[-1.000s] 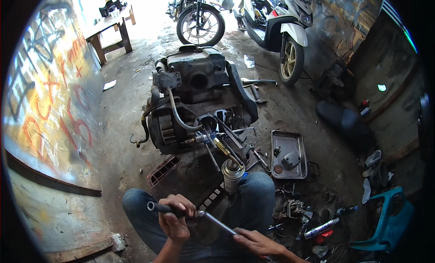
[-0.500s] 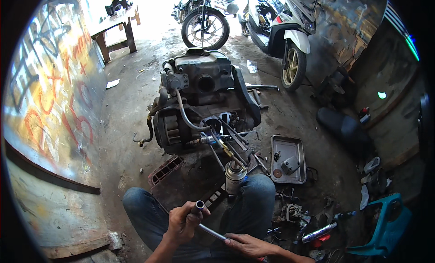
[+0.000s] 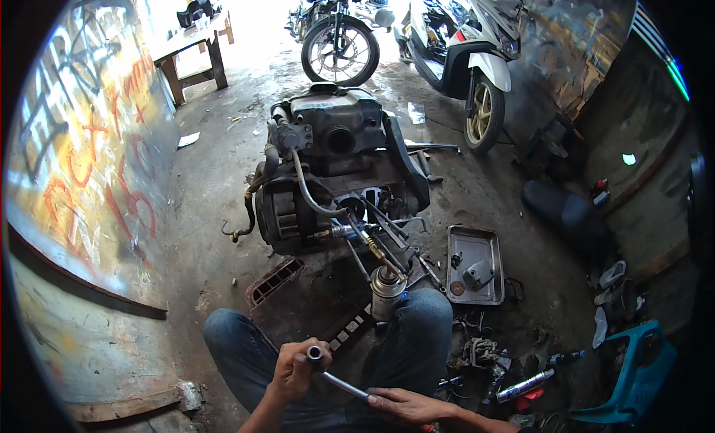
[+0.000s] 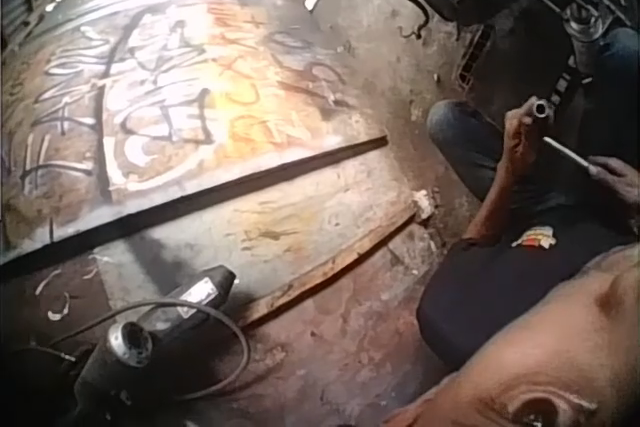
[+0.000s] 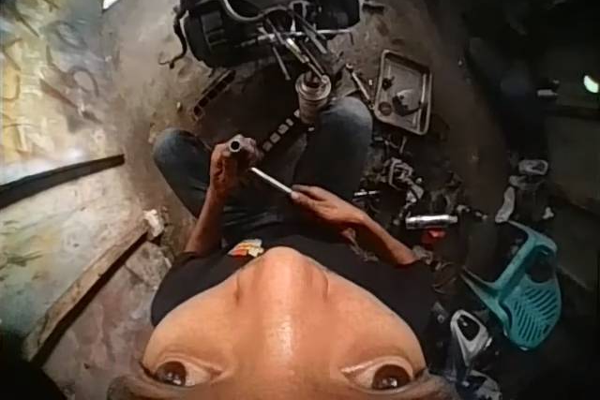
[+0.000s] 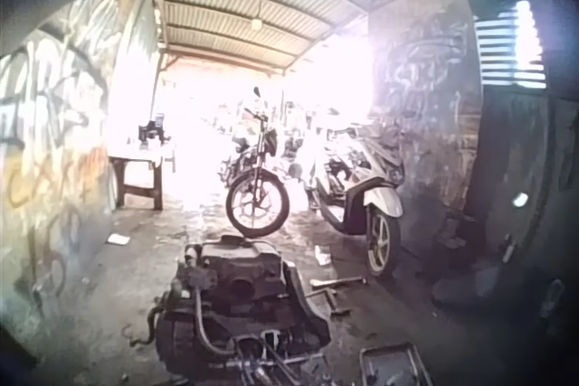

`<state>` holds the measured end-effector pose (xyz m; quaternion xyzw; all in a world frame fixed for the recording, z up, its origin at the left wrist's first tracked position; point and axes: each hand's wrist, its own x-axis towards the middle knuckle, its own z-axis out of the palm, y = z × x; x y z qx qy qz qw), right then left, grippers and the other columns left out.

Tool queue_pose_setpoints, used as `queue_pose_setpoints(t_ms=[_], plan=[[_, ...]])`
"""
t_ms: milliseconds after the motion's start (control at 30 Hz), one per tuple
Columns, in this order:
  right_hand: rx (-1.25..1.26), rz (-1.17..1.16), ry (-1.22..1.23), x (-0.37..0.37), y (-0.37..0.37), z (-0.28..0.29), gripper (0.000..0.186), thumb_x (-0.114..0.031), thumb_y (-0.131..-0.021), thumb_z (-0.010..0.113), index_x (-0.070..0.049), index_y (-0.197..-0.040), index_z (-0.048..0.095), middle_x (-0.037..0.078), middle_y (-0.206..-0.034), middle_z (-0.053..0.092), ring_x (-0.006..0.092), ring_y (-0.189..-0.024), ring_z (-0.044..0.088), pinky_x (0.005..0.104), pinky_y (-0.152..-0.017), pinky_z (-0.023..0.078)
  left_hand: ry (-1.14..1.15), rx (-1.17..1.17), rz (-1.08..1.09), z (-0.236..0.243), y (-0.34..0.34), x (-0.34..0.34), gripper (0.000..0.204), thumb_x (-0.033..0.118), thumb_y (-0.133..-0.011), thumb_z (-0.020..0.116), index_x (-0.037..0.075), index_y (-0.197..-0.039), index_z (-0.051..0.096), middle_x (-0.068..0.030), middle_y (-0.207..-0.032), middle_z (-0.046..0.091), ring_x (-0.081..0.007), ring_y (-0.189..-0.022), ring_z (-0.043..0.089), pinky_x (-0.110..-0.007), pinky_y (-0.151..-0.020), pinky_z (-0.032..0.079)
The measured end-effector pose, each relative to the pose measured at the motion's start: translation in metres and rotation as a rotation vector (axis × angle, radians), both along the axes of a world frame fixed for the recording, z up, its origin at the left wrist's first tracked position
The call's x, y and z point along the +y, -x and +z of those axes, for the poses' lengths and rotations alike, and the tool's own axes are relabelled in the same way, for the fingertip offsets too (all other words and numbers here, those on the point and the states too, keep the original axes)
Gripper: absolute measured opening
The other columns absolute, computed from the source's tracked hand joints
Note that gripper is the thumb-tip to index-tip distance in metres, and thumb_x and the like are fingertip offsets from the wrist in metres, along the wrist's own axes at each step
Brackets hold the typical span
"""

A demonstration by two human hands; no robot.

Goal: The recorder is repairing a motorcycle engine, using a blowtorch to heat a specific part and a socket wrench for loosening or tightening components.

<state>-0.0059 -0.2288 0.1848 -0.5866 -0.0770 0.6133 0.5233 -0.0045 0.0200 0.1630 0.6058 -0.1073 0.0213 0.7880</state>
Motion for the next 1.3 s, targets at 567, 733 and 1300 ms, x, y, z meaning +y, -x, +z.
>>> queue_pose_setpoints(t_ms=[567,733,1300], plan=[[-0.287,-0.216,-0.054,0.010,0.035,-0.027,0.052,-0.043,-0.101,0.048,0.002,-0.128,0.051,0.008,-0.084,0.056,0.0151,-0.079,0.052,0.0307,-0.067,0.043,0.433,0.088,0.226,-0.059,0.018,-0.033,0.051,0.050,-0.096,0.054,0.000,-0.093,0.060,-0.0078,-0.077,0.058,-0.0106,-0.050,0.049,-0.026,-0.047,0.043],[-0.254,-0.143,-0.033,0.017,0.037,-0.027,0.061,-0.047,-0.099,0.050,-0.001,-0.139,0.045,0.012,-0.093,0.057,0.0150,-0.081,0.051,0.0309,-0.068,0.044,0.501,0.239,0.267,-0.042,0.019,-0.025,0.046,0.043,-0.092,0.063,-0.003,-0.093,0.062,-0.0071,-0.067,0.057,-0.0101,-0.045,0.049,-0.026,-0.042,0.041],[-1.200,0.066,-0.067,-0.020,-0.053,0.078,0.035,-0.028,-0.091,0.065,-0.005,-0.117,0.057,0.012,-0.088,0.067,0.0282,-0.072,0.069,0.0357,-0.059,0.055,-0.559,0.033,-0.167,0.029,0.009,-0.020,0.025,0.021,-0.082,0.078,0.002,-0.094,0.070,-0.0078,-0.083,0.067,-0.0155,-0.073,0.067,-0.027,-0.061,0.051]])
